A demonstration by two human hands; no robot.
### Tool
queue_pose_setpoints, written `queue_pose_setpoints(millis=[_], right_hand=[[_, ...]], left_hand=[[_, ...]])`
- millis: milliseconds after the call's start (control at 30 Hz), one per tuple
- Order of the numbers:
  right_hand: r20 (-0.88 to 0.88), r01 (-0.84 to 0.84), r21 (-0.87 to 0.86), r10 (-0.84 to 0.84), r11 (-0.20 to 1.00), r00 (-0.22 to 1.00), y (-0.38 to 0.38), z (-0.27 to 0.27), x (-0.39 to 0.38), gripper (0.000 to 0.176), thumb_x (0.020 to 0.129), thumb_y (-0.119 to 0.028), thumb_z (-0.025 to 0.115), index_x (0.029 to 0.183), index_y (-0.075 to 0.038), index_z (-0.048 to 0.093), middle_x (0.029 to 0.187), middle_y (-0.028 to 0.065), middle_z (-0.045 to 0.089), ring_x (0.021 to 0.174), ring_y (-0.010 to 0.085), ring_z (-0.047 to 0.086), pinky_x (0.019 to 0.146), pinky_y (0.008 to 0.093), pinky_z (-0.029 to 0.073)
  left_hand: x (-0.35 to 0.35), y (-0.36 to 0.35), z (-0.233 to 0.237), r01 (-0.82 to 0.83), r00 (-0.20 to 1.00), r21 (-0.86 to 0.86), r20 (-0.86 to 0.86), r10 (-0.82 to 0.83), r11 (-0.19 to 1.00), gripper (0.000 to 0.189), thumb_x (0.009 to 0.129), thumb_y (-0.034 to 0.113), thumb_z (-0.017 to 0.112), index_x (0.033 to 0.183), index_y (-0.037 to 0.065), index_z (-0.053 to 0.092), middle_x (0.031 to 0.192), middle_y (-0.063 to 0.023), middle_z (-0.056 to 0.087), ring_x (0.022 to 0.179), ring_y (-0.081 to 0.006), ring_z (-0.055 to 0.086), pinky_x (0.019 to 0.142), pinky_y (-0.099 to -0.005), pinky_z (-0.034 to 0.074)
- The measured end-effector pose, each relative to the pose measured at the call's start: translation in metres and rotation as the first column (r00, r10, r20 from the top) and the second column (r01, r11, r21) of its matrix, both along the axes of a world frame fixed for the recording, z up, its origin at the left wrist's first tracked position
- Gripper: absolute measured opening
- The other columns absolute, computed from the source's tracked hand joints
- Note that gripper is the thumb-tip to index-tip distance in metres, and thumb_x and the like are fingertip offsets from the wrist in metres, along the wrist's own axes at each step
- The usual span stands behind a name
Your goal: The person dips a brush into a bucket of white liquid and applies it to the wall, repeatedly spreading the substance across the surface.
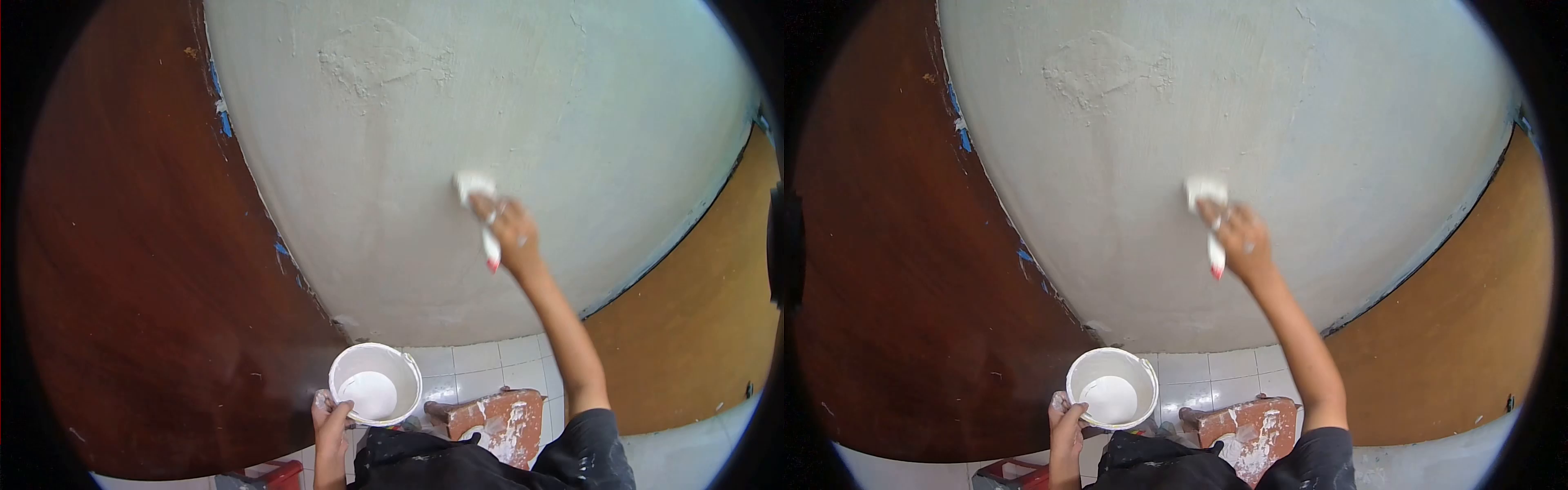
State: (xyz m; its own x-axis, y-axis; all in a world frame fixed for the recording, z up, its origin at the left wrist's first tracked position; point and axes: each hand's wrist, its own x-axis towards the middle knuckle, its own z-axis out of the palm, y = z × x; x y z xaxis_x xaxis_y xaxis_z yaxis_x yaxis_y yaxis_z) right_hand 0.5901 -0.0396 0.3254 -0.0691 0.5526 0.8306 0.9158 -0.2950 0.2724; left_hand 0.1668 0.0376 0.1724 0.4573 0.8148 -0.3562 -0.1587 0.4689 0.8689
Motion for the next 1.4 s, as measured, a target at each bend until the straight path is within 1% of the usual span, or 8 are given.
queue_pose_setpoints(millis=[67, 200, 333, 500, 767, 1100, 1267, 1400], right_hand=[[-0.108, -0.017, -0.110, 0.005, 0.994, 0.994, -0.006, -0.071, -0.008, 0.056, 0.075, 0.001, 0.063, 0.128, -0.015, 0.066, 0.117, 0.0067, 0.070, 0.096, 0.0275, 0.066, 0.083, 0.0371, 0.056], [-0.254, -0.062, -0.258, -0.006, 0.964, 0.967, -0.015, -0.077, -0.005, 0.053, 0.075, 0.000, 0.065, 0.126, -0.013, 0.067, 0.116, 0.0085, 0.071, 0.094, 0.0294, 0.067, 0.085, 0.0385, 0.054], [-0.162, -0.153, 0.042, 0.158, 0.987, 0.974, -0.017, 0.032, 0.014, 0.048, 0.075, 0.001, 0.069, 0.121, -0.012, 0.069, 0.111, 0.0092, 0.073, 0.093, 0.0303, 0.066, 0.083, 0.0383, 0.053], [-0.029, -0.025, 0.266, 0.034, 0.964, 0.999, -0.009, 0.106, 0.010, 0.047, 0.078, 0.000, 0.071, 0.124, -0.012, 0.069, 0.113, 0.0098, 0.072, 0.093, 0.0306, 0.066, 0.082, 0.0381, 0.053], [-0.317, -0.094, -0.112, 0.054, 0.989, 0.947, -0.016, -0.060, -0.007, 0.052, 0.073, 0.001, 0.066, 0.122, -0.016, 0.069, 0.110, 0.0053, 0.072, 0.091, 0.0284, 0.066, 0.080, 0.0378, 0.055], [0.126, -0.068, 0.338, 0.027, 0.939, 0.992, -0.035, 0.201, 0.041, 0.033, 0.082, -0.007, 0.076, 0.114, -0.014, 0.073, 0.102, 0.0036, 0.075, 0.084, 0.0241, 0.067, 0.078, 0.0353, 0.054], [0.075, 0.008, 0.109, -0.016, 0.994, 0.997, -0.035, 0.101, 0.038, 0.050, 0.077, 0.002, 0.068, 0.123, -0.016, 0.069, 0.114, 0.0054, 0.073, 0.091, 0.0274, 0.067, 0.081, 0.0371, 0.054], [-0.172, -0.089, -0.118, 0.068, 0.989, 0.983, -0.040, 0.038, 0.021, 0.047, 0.076, -0.002, 0.067, 0.121, -0.016, 0.070, 0.112, 0.0047, 0.072, 0.092, 0.0279, 0.066, 0.081, 0.0385, 0.054]], left_hand=[[-0.003, 0.000, 0.001, 0.000, 1.000, -0.001, -0.015, 0.000, 1.000, 0.023, 0.079, -0.003, 0.063, 0.092, 0.008, 0.049, 0.086, -0.0060, 0.060, 0.069, -0.0143, 0.065, 0.053, -0.0276, 0.057], [-0.007, 0.005, -0.001, 0.008, 1.000, 0.027, -0.027, -0.007, 1.000, 0.022, 0.079, -0.004, 0.063, 0.091, 0.007, 0.048, 0.085, -0.0057, 0.059, 0.068, -0.0138, 0.065, 0.052, -0.0276, 0.057], [-0.007, 0.005, 0.009, 0.017, 1.000, 0.001, -0.024, -0.017, 1.000, 0.022, 0.079, -0.004, 0.063, 0.091, 0.007, 0.048, 0.085, -0.0056, 0.059, 0.068, -0.0136, 0.064, 0.054, -0.0275, 0.058], [-0.009, 0.007, -0.007, 0.035, 0.999, 0.040, -0.007, -0.035, 0.999, 0.021, 0.081, -0.004, 0.061, 0.099, 0.003, 0.052, 0.092, -0.0106, 0.065, 0.074, -0.0177, 0.069, 0.058, -0.0310, 0.061], [-0.006, 0.005, 0.003, 0.032, 0.999, 0.016, -0.006, -0.032, 0.999, 0.022, 0.081, -0.003, 0.061, 0.100, 0.003, 0.052, 0.093, -0.0107, 0.065, 0.074, -0.0175, 0.069, 0.058, -0.0308, 0.061], [0.010, 0.012, 0.006, 0.041, 0.999, 0.039, -0.012, -0.040, 0.998, 0.026, 0.079, -0.003, 0.061, 0.103, 0.003, 0.053, 0.094, -0.0094, 0.064, 0.078, -0.0185, 0.069, 0.057, -0.0303, 0.059], [0.017, 0.009, 0.003, 0.008, 1.000, 0.057, 0.009, -0.009, 0.998, 0.024, 0.082, -0.003, 0.065, 0.101, 0.007, 0.055, 0.092, -0.0021, 0.055, 0.085, -0.0143, 0.056, 0.073, -0.0300, 0.049], [0.022, 0.001, 0.024, 0.005, 0.999, 0.028, 0.040, -0.007, 1.000, 0.022, 0.082, -0.003, 0.064, 0.101, 0.007, 0.056, 0.092, -0.0013, 0.055, 0.084, -0.0138, 0.057, 0.067, -0.0274, 0.048]])
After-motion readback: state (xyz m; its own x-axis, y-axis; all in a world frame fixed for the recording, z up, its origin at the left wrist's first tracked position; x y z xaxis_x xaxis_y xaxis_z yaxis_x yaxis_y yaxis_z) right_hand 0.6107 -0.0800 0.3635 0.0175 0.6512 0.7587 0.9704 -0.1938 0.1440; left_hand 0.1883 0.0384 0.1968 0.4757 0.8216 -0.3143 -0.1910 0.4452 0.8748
